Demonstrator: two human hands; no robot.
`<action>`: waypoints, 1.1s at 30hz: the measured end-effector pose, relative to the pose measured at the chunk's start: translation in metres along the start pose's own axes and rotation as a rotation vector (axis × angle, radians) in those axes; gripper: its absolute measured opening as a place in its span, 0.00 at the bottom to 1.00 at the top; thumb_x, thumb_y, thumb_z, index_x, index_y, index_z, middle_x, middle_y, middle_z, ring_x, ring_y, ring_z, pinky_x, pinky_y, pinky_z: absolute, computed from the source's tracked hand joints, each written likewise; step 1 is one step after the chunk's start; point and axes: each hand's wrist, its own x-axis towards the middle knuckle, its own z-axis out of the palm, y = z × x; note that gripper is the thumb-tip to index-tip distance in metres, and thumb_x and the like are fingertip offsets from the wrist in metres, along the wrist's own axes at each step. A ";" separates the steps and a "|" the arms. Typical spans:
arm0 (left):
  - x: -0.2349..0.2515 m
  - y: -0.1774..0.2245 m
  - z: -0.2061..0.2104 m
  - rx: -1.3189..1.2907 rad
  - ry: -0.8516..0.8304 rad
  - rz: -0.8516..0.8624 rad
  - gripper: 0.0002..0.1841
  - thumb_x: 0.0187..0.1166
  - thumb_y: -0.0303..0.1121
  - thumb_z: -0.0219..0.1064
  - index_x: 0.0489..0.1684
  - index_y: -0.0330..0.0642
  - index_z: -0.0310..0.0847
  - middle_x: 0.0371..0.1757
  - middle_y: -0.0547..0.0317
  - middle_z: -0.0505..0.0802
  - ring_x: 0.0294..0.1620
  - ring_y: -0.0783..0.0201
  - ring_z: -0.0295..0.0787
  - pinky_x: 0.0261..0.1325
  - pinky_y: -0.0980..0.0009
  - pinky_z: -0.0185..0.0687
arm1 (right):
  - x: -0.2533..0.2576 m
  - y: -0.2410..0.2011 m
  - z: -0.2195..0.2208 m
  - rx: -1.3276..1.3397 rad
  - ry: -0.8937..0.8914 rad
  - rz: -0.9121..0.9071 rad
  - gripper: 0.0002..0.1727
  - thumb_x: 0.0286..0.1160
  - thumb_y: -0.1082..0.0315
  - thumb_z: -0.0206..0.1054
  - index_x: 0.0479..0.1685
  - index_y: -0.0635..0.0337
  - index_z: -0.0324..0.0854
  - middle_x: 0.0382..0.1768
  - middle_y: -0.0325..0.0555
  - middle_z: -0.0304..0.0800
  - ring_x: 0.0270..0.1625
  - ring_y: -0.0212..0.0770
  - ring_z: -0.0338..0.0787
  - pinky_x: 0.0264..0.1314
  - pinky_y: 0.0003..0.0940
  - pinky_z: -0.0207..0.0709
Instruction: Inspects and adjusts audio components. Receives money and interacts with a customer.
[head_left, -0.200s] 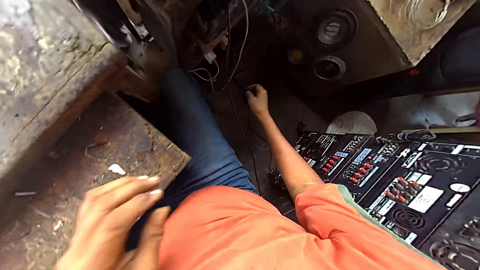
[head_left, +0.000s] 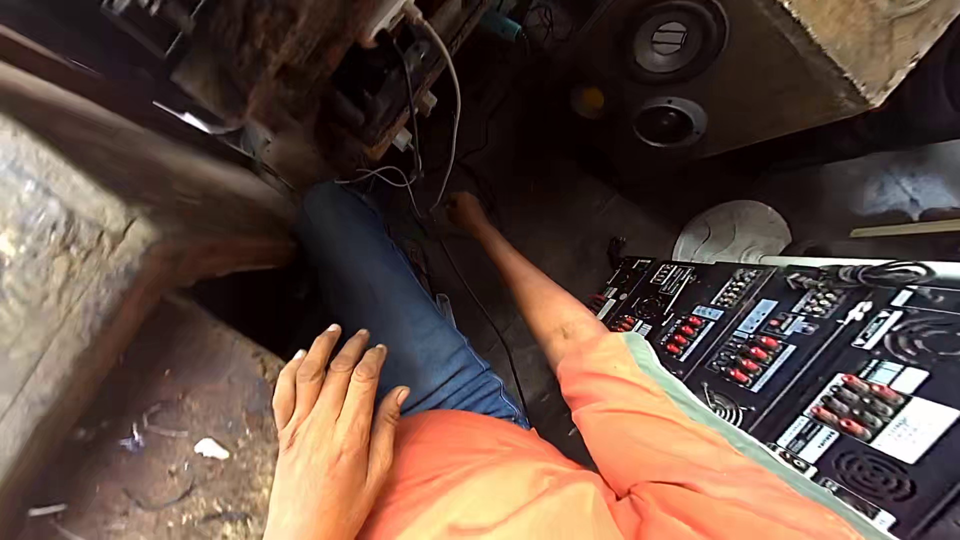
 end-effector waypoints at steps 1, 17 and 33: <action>0.004 -0.003 0.006 0.067 -0.001 -0.009 0.23 0.86 0.52 0.56 0.62 0.46 0.88 0.71 0.52 0.90 0.82 0.45 0.75 0.85 0.41 0.56 | 0.017 -0.001 0.005 0.020 -0.013 0.017 0.18 0.81 0.72 0.61 0.66 0.67 0.84 0.60 0.64 0.89 0.64 0.60 0.89 0.70 0.60 0.79; 0.017 0.006 0.013 0.344 0.001 -0.117 0.14 0.84 0.39 0.61 0.42 0.48 0.95 0.50 0.60 0.97 0.58 0.60 0.89 0.76 0.57 0.64 | 0.118 0.005 0.028 -0.512 0.110 -0.056 0.20 0.81 0.63 0.63 0.64 0.63 0.88 0.75 0.65 0.80 0.87 0.67 0.64 0.89 0.68 0.49; 0.015 0.001 0.013 0.342 0.045 -0.054 0.16 0.85 0.40 0.59 0.41 0.47 0.95 0.49 0.60 0.97 0.58 0.60 0.90 0.76 0.57 0.65 | 0.014 -0.008 -0.081 0.422 0.388 -0.286 0.23 0.80 0.52 0.70 0.65 0.57 0.88 0.53 0.56 0.92 0.55 0.51 0.91 0.63 0.53 0.83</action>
